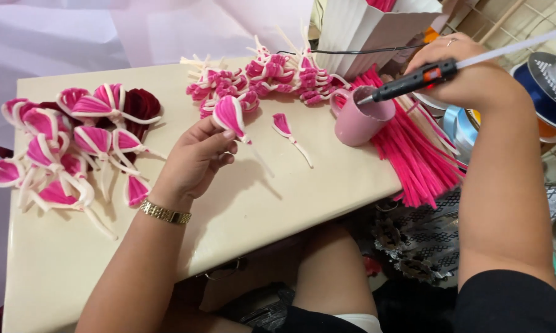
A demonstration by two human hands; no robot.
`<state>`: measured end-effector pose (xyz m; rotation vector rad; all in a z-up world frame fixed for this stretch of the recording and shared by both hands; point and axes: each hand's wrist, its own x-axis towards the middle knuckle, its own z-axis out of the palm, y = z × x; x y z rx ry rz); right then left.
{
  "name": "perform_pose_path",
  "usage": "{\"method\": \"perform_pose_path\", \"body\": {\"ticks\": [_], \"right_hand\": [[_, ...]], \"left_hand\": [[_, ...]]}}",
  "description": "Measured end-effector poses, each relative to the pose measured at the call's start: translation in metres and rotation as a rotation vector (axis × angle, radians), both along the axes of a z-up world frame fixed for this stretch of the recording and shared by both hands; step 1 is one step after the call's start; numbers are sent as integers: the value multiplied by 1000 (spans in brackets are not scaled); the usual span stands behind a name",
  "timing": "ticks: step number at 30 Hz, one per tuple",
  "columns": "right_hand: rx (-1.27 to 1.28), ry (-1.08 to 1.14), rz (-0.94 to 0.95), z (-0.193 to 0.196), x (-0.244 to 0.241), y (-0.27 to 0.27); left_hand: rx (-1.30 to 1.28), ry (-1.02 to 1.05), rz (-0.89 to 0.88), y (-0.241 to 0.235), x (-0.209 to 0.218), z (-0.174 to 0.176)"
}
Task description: Using a hot glue gun and ribbon petals to assemble decorative flowers on a stem.
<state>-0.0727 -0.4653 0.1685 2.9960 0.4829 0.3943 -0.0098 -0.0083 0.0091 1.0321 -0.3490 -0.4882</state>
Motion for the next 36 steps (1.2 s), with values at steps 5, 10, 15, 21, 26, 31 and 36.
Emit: {"method": "perform_pose_path", "body": {"ticks": [5,10,15,21,26,31,36], "right_hand": [[-298,36,-111,-40,23,-18],[138,181,-335,-41,-11,20],[750,-1024,30,-64,-97,6],[713,-31,371,-84,-79,190],[176,99,-122,-161,36,208],[24,84,-297,-227,108,195],[-43,-112,17,-167,21,241]], "left_hand": [[-45,-10,31,3,1,4],[-53,5,41,6,3,2],[-83,2,54,9,3,5],[-68,27,126,4,9,-7],[-93,31,146,6,8,-5],[-95,32,133,5,9,-1],[-100,24,140,7,10,-4]]}}
